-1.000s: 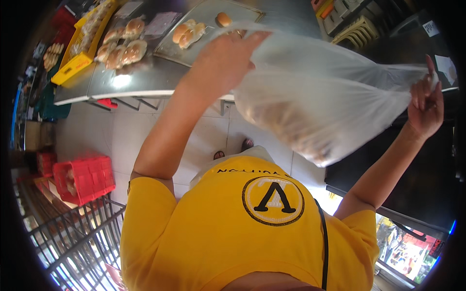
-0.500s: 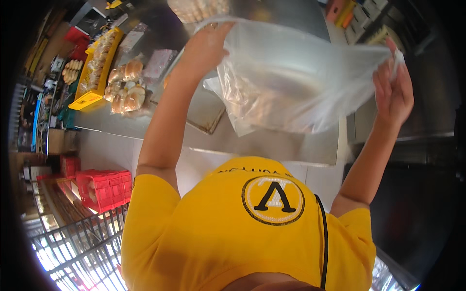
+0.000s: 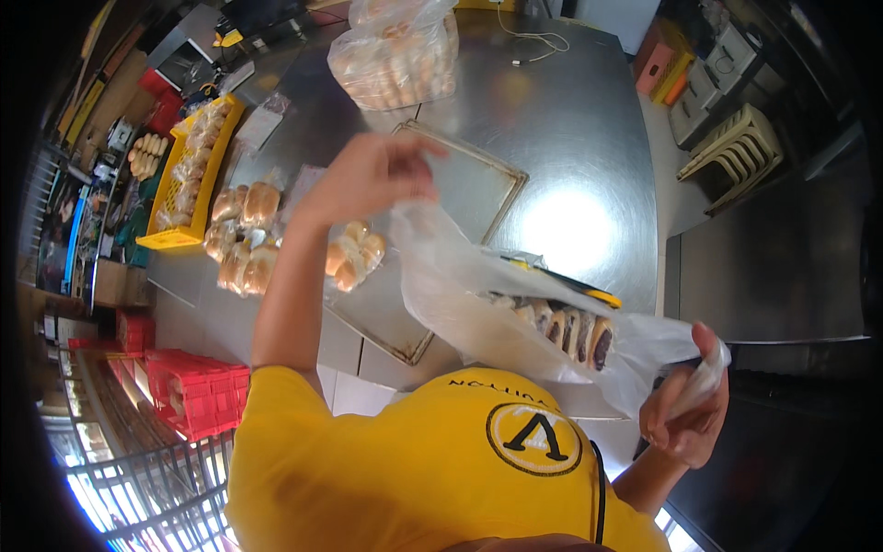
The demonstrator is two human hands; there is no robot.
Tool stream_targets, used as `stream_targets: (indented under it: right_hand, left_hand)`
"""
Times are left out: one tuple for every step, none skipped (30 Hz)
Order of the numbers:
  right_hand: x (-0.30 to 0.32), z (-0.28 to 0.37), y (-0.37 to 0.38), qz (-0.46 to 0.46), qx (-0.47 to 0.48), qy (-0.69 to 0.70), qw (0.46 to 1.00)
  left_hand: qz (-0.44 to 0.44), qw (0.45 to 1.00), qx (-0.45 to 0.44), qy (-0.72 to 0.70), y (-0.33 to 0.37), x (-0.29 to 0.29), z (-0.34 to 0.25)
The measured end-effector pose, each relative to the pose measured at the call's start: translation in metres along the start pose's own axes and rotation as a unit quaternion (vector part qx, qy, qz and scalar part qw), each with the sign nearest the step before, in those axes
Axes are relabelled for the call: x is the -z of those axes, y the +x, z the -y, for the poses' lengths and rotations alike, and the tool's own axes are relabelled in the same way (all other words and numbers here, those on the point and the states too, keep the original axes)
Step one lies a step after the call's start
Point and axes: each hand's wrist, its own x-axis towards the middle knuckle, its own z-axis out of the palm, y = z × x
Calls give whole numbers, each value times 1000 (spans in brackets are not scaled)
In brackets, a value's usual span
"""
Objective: The person places sliced bread rolls into clear plastic bags on a metal counter, then moves to a display case to pack assorted pastries into a larger bag. The person handles the bread and pastries by hand and places the filled bags on the counter.
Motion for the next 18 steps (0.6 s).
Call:
stream_targets:
  right_hand:
    - [-6, -4, 1, -16, 0, 3, 1000]
    - [-9, -7, 2, -43, 13, 7, 999]
    - [-11, -11, 3, -85, 19, -14, 996]
    - [-13, -14, 4, -123, 26, -33, 992]
    - [-7, -15, -9, -181, 27, -64, 981]
    - [1, -17, -22, -244, 25, -94, 965]
    - [9, -19, -36, -306, 21, -123, 944]
    - [17, -21, -45, -311, 23, -75, 947]
    - [20, -24, -50, -318, 24, -27, 947]
    - [21, -27, -52, -337, 30, -10, 941]
    - [20, -30, -54, -352, 35, 9, 935]
    - [10, -32, -52, -392, 48, -7, 919]
    - [16, -34, -50, -405, 46, -15, 913]
    - [16, -36, -48, -423, 50, -24, 904]
    - [13, -37, -47, -443, 55, -34, 894]
    - [12, -38, -45, -451, 55, -40, 890]
    - [10, -39, -41, -444, 57, -29, 894]
    - [9, -38, -33, -433, 54, -19, 900]
  left_hand:
    - [-93, 995, -32, -19, 30, 3, 34]
    - [-145, 988, -9, 57, 61, 9, 56]
    - [-199, 971, 15, 133, 92, 15, 78]
    - [-232, 955, -4, 187, 124, 23, 112]
    - [-264, 934, -27, 237, 157, 33, 147]
    - [-305, 914, -16, 268, 195, 41, 175]
    - [-343, 891, -5, 298, 232, 47, 200]
    - [-377, 867, 5, 327, 263, 49, 215]
    - [-377, 864, 60, 328, 283, 49, 212]
    - [-376, 858, 116, 330, 302, 53, 209]
    - [-354, 843, 147, 378, 322, 65, 222]
    - [-322, 831, 167, 421, 356, 65, 236]
    - [-332, 850, 193, 362, 355, 78, 255]
    - [-331, 872, 205, 297, 370, 77, 260]
    - [-329, 890, 217, 230, 379, 72, 255]
    - [-343, 884, 193, 253, 389, 59, 249]
    - [-357, 877, 166, 276, 396, 38, 228]
    - [-374, 866, 145, 298, 398, 19, 214]
